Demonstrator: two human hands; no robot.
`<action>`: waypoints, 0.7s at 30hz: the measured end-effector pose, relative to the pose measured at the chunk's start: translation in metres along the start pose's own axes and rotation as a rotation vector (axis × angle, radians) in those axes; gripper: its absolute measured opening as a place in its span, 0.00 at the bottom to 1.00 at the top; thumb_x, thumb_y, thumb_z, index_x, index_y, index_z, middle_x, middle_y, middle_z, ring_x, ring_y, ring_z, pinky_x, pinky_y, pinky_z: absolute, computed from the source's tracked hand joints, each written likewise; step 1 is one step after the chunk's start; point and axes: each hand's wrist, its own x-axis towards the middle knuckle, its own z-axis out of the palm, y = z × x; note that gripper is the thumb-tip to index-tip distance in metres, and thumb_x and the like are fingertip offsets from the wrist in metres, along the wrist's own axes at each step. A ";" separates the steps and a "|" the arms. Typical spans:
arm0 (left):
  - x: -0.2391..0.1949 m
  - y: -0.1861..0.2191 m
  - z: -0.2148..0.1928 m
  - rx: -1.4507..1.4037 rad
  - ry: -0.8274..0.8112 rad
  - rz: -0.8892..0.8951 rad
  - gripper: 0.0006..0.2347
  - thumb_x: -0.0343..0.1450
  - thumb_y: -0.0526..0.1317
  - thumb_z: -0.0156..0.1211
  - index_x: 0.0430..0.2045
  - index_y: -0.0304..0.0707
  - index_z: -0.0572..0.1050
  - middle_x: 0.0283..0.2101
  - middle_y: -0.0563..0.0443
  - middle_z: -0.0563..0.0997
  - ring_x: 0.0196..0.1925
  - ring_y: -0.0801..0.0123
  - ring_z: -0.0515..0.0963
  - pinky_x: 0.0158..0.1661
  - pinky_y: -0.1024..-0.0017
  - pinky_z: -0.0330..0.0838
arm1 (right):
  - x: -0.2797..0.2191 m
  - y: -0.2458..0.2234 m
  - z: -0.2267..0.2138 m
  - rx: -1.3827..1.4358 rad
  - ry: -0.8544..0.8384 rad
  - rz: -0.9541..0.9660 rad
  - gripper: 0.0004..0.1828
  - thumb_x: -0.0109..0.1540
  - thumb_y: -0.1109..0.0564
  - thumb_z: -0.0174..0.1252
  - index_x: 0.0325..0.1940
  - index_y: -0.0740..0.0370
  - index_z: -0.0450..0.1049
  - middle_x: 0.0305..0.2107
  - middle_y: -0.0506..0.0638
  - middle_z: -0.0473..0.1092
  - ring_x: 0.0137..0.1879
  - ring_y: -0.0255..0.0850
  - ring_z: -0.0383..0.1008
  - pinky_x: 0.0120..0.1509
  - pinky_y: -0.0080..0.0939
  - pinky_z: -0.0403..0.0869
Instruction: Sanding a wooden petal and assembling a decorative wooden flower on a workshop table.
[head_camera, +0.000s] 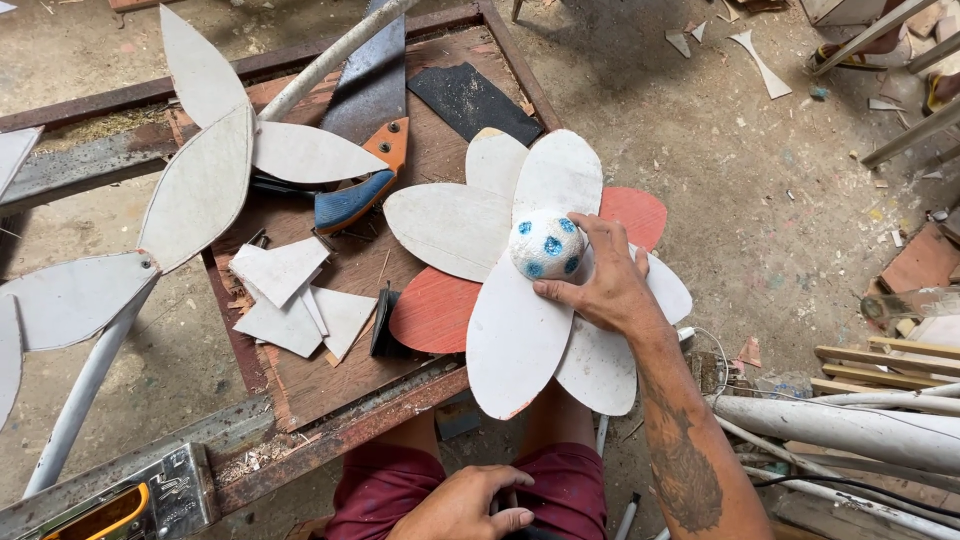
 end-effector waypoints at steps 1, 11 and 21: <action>0.000 0.003 -0.001 -0.007 -0.007 -0.021 0.22 0.71 0.51 0.60 0.57 0.42 0.74 0.52 0.48 0.83 0.52 0.62 0.82 0.52 0.67 0.72 | 0.000 0.000 0.000 -0.002 -0.002 0.002 0.58 0.44 0.26 0.67 0.75 0.40 0.56 0.65 0.45 0.55 0.75 0.43 0.56 0.76 0.73 0.36; 0.001 -0.002 0.001 0.005 -0.002 0.005 0.22 0.71 0.50 0.60 0.57 0.41 0.74 0.51 0.48 0.83 0.52 0.60 0.82 0.52 0.66 0.72 | 0.000 -0.002 -0.001 0.005 -0.008 0.024 0.57 0.44 0.28 0.68 0.74 0.39 0.58 0.64 0.44 0.56 0.75 0.42 0.56 0.77 0.70 0.35; 0.004 -0.010 0.003 0.020 -0.007 0.032 0.23 0.72 0.53 0.58 0.57 0.40 0.74 0.54 0.46 0.81 0.53 0.59 0.81 0.52 0.64 0.72 | 0.003 0.001 -0.001 -0.001 0.019 0.054 0.59 0.40 0.25 0.70 0.73 0.37 0.62 0.68 0.49 0.47 0.78 0.47 0.46 0.79 0.65 0.37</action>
